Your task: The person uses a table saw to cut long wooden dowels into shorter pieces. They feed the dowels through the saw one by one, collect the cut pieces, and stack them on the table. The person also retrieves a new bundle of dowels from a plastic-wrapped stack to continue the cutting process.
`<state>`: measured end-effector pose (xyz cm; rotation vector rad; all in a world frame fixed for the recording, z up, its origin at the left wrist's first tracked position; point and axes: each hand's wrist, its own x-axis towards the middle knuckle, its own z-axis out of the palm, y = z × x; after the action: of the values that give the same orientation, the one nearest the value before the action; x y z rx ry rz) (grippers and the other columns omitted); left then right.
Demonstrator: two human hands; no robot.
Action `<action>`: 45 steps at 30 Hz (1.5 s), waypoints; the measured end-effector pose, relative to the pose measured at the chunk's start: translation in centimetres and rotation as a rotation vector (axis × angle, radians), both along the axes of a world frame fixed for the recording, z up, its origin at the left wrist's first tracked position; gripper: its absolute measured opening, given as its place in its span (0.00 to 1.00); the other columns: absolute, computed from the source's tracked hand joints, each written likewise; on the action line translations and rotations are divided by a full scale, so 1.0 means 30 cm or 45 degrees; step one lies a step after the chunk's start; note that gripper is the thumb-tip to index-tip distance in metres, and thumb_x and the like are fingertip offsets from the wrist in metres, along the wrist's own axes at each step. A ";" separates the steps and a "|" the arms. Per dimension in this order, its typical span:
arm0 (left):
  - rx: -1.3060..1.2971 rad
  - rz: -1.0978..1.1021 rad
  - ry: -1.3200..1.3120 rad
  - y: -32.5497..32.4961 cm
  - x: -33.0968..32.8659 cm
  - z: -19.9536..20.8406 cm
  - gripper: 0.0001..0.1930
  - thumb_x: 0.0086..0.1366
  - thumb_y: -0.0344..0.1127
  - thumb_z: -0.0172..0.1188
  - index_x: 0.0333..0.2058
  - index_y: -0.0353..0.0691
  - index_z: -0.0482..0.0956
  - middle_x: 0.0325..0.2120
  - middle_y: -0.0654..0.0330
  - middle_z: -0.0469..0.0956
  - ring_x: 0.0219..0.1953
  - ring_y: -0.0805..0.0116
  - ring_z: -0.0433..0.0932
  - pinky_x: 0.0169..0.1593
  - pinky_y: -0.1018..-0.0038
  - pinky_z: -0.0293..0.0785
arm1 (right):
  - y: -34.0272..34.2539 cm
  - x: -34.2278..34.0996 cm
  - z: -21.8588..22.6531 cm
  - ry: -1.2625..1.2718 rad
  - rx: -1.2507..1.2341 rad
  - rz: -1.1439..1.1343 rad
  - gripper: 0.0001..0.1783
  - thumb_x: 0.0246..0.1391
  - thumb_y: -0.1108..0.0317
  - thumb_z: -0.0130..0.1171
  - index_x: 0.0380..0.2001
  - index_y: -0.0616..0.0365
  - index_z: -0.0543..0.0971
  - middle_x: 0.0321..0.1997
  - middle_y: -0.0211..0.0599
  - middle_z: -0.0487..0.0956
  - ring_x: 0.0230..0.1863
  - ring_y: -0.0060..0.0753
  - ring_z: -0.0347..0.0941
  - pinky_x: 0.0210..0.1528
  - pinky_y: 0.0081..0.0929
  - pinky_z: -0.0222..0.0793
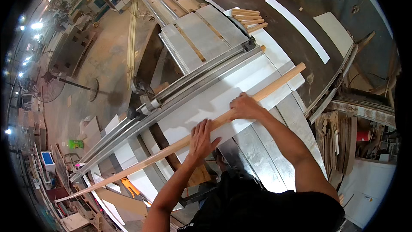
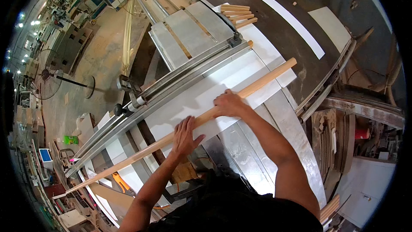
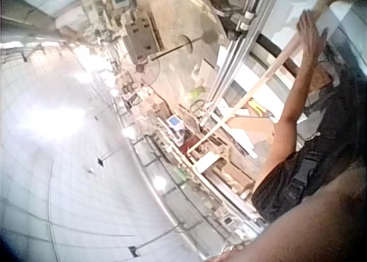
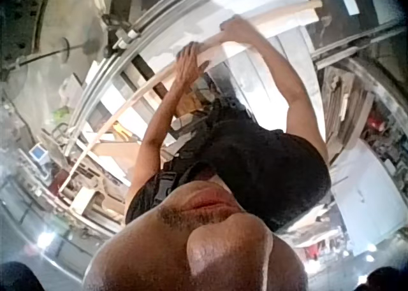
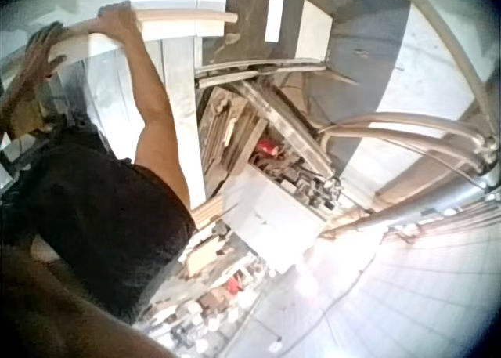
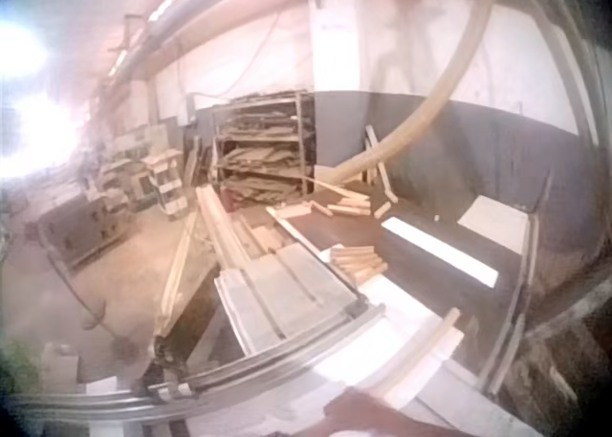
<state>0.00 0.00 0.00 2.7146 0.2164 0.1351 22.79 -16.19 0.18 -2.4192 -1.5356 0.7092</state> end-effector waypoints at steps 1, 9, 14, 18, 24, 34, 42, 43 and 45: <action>0.017 0.031 0.012 0.009 -0.037 -0.035 0.37 0.58 0.52 0.69 0.62 0.43 0.68 0.57 0.50 0.72 0.59 0.52 0.70 0.62 0.54 0.63 | 0.024 -0.027 0.004 0.047 0.001 -0.013 0.30 0.39 0.37 0.72 0.33 0.52 0.85 0.36 0.37 0.83 0.47 0.44 0.76 0.58 0.37 0.62; 0.231 0.051 -0.202 0.262 -0.038 -0.079 0.14 0.62 0.34 0.64 0.46 0.40 0.80 0.42 0.55 0.77 0.47 0.50 0.75 0.51 0.57 0.71 | 0.012 0.044 -0.084 -0.407 0.955 -0.769 0.22 0.44 0.54 0.71 0.38 0.58 0.84 0.39 0.43 0.81 0.44 0.49 0.76 0.51 0.43 0.70; 0.424 0.170 -0.190 0.313 -0.039 -0.072 0.13 0.65 0.31 0.58 0.48 0.42 0.79 0.45 0.55 0.74 0.50 0.51 0.73 0.55 0.54 0.66 | -0.050 0.186 -0.167 -0.110 0.804 -1.902 0.29 0.54 0.56 0.64 0.55 0.63 0.74 0.31 0.51 0.83 0.37 0.52 0.82 0.40 0.43 0.78; 0.608 0.226 -0.271 0.339 0.022 -0.051 0.25 0.64 0.35 0.61 0.59 0.39 0.72 0.60 0.48 0.66 0.64 0.47 0.64 0.64 0.51 0.60 | 0.076 0.264 -0.205 0.320 0.946 -1.867 0.24 0.57 0.59 0.60 0.50 0.66 0.75 0.30 0.56 0.83 0.36 0.60 0.82 0.41 0.48 0.77; 0.345 0.118 -0.168 0.375 0.244 -0.006 0.44 0.55 0.47 0.71 0.67 0.39 0.62 0.68 0.48 0.57 0.69 0.46 0.58 0.68 0.49 0.55 | 0.203 0.317 -0.323 0.134 0.888 -1.927 0.13 0.55 0.64 0.56 0.35 0.65 0.75 0.32 0.61 0.82 0.38 0.67 0.80 0.42 0.53 0.76; 0.435 0.207 -0.243 0.370 0.283 -0.110 0.44 0.53 0.58 0.72 0.64 0.42 0.67 0.59 0.54 0.66 0.59 0.51 0.66 0.62 0.52 0.59 | 0.225 0.283 -0.170 0.433 1.024 -2.022 0.31 0.57 0.66 0.63 0.58 0.67 0.63 0.25 0.46 0.80 0.15 0.35 0.77 0.13 0.32 0.73; 0.243 0.169 -0.192 0.345 0.304 -0.036 0.40 0.57 0.54 0.69 0.64 0.43 0.66 0.59 0.53 0.67 0.61 0.52 0.65 0.62 0.51 0.57 | 0.119 0.300 -0.231 0.853 1.425 -1.930 0.27 0.56 0.70 0.63 0.55 0.61 0.63 0.27 0.43 0.78 0.15 0.31 0.73 0.14 0.28 0.69; 0.238 0.172 -0.165 0.336 0.299 -0.018 0.39 0.59 0.53 0.68 0.65 0.44 0.66 0.61 0.52 0.66 0.63 0.52 0.63 0.63 0.50 0.56 | 0.100 0.297 -0.226 0.948 1.414 -1.895 0.28 0.57 0.70 0.63 0.56 0.61 0.63 0.28 0.42 0.78 0.16 0.31 0.73 0.15 0.27 0.69; 0.299 0.143 -0.151 0.317 0.281 -0.017 0.37 0.61 0.50 0.66 0.66 0.47 0.65 0.65 0.51 0.62 0.68 0.51 0.59 0.67 0.47 0.53 | 0.058 0.288 -0.209 1.133 1.393 -1.819 0.29 0.57 0.69 0.64 0.58 0.60 0.63 0.29 0.42 0.78 0.17 0.31 0.74 0.15 0.27 0.69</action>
<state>8.42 9.51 -0.50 2.9142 0.3370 0.3746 31.44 -14.44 -6.10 -1.3403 0.2980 0.3014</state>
